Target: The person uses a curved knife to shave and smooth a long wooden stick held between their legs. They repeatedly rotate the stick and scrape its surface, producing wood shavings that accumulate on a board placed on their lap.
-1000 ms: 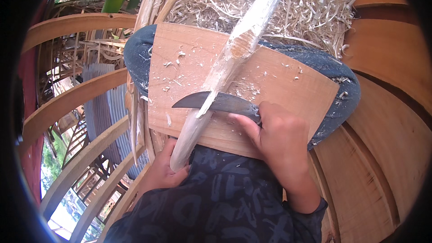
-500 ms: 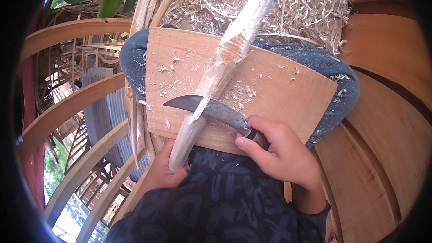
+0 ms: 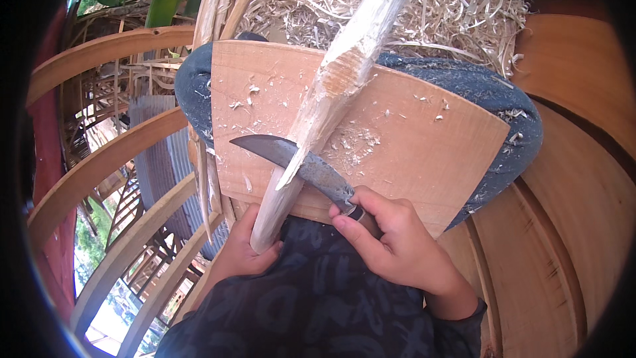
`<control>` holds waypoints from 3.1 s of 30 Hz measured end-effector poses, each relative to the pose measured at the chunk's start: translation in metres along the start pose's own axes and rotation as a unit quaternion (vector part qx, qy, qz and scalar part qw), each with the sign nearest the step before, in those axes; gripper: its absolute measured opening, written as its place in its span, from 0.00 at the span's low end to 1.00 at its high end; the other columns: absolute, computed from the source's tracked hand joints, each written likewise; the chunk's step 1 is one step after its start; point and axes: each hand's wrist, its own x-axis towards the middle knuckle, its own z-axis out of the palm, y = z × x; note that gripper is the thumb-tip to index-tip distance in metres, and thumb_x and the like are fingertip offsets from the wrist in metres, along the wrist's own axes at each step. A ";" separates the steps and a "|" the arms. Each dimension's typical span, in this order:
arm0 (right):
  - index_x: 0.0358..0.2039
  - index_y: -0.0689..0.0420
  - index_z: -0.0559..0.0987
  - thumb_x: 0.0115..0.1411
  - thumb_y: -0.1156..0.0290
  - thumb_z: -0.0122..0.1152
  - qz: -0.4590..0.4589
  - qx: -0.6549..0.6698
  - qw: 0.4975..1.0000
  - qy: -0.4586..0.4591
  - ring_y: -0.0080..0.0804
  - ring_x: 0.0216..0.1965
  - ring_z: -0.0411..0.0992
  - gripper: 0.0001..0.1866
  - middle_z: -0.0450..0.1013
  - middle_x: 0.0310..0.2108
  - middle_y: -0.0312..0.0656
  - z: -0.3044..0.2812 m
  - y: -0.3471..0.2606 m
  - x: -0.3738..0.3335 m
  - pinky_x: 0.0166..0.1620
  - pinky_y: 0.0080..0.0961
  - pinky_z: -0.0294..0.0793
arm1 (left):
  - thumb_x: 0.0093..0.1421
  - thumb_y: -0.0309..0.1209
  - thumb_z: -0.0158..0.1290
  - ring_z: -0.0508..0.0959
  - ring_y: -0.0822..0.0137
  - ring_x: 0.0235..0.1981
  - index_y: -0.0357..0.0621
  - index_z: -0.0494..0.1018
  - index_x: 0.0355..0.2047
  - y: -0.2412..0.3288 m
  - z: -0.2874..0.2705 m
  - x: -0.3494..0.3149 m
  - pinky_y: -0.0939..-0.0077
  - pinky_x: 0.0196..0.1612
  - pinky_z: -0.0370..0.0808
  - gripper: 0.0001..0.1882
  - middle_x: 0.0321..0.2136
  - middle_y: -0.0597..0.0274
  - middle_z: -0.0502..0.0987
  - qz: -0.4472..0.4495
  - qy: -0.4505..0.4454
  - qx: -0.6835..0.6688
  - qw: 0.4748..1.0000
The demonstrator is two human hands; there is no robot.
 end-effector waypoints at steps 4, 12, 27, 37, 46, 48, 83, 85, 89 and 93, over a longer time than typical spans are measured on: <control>0.35 0.65 0.76 0.59 0.75 0.59 0.007 -0.008 1.000 -0.001 0.14 0.20 0.67 0.07 0.75 0.22 0.40 -0.004 -0.003 0.002 0.25 0.16 0.66 | 0.49 0.27 0.57 0.80 0.56 0.30 0.42 0.63 0.41 -0.002 0.000 -0.002 0.70 0.34 0.72 0.20 0.26 0.52 0.76 -0.035 -0.007 -0.005 0.999; 0.35 0.66 0.76 0.58 0.75 0.60 0.025 -0.035 0.998 -0.041 0.15 0.22 0.67 0.08 0.74 0.22 0.39 0.006 0.003 0.001 0.25 0.14 0.65 | 0.49 0.28 0.58 0.76 0.62 0.30 0.42 0.61 0.39 0.005 0.004 0.004 0.71 0.35 0.70 0.20 0.28 0.54 0.74 -0.006 0.015 0.001 1.000; 0.36 0.63 0.76 0.60 0.75 0.57 0.001 0.007 1.000 0.016 0.13 0.16 0.62 0.06 0.66 0.14 0.34 -0.003 0.004 -0.001 0.20 0.16 0.58 | 0.48 0.26 0.58 0.76 0.63 0.30 0.42 0.61 0.39 -0.004 0.002 0.004 0.69 0.35 0.70 0.20 0.27 0.55 0.73 -0.034 -0.018 -0.016 0.999; 0.39 0.67 0.75 0.58 0.78 0.58 0.000 0.106 0.989 0.100 0.19 0.33 0.72 0.09 0.75 0.28 0.40 0.006 0.014 -0.006 0.37 0.17 0.71 | 0.49 0.26 0.58 0.74 0.67 0.31 0.42 0.61 0.39 0.009 0.002 0.007 0.72 0.36 0.69 0.20 0.28 0.58 0.72 -0.037 -0.032 -0.046 0.998; 0.49 0.66 0.70 0.57 0.79 0.59 -0.022 0.137 0.990 -0.017 0.26 0.27 0.74 0.18 0.75 0.31 0.46 -0.008 0.024 -0.007 0.31 0.19 0.71 | 0.49 0.23 0.56 0.69 0.75 0.33 0.40 0.59 0.53 -0.006 0.000 0.006 0.77 0.39 0.67 0.30 0.32 0.65 0.68 -0.047 -0.064 -0.089 0.993; 0.49 0.66 0.69 0.56 0.80 0.60 -0.168 -0.015 0.984 0.058 0.29 0.24 0.74 0.20 0.74 0.30 0.48 -0.002 0.034 0.001 0.29 0.21 0.71 | 0.49 0.23 0.56 0.69 0.75 0.33 0.40 0.59 0.53 -0.005 0.000 0.007 0.77 0.39 0.67 0.30 0.32 0.65 0.68 -0.039 -0.062 -0.080 0.994; 0.43 0.63 0.74 0.59 0.74 0.58 -0.084 0.037 0.994 0.053 0.18 0.20 0.65 0.12 0.72 0.21 0.40 0.009 0.025 -0.014 0.27 0.18 0.65 | 0.49 0.25 0.57 0.72 0.69 0.32 0.42 0.61 0.38 -0.005 0.002 0.009 0.73 0.37 0.69 0.19 0.29 0.60 0.70 -0.016 -0.044 -0.066 0.997; 0.43 0.63 0.74 0.59 0.74 0.58 -0.025 0.086 0.992 0.089 0.21 0.19 0.66 0.12 0.72 0.21 0.42 0.004 0.020 -0.016 0.26 0.20 0.65 | 0.49 0.25 0.57 0.71 0.70 0.32 0.42 0.61 0.38 0.004 0.003 0.010 0.73 0.37 0.69 0.19 0.29 0.60 0.70 -0.029 -0.046 -0.085 0.995; 0.43 0.66 0.73 0.58 0.76 0.59 0.023 -0.043 0.990 -0.129 0.19 0.23 0.70 0.13 0.75 0.23 0.42 -0.003 0.007 -0.013 0.28 0.22 0.68 | 0.49 0.25 0.57 0.71 0.70 0.32 0.42 0.61 0.38 -0.004 0.002 0.011 0.74 0.38 0.68 0.19 0.29 0.61 0.70 -0.028 -0.052 -0.060 0.996; 0.44 0.65 0.73 0.59 0.75 0.58 -0.050 0.067 0.994 0.069 0.21 0.26 0.73 0.13 0.75 0.25 0.46 -0.001 0.016 -0.016 0.31 0.23 0.70 | 0.48 0.25 0.57 0.71 0.70 0.33 0.43 0.61 0.38 0.001 0.005 0.010 0.73 0.39 0.68 0.19 0.29 0.61 0.70 -0.032 -0.048 -0.082 0.995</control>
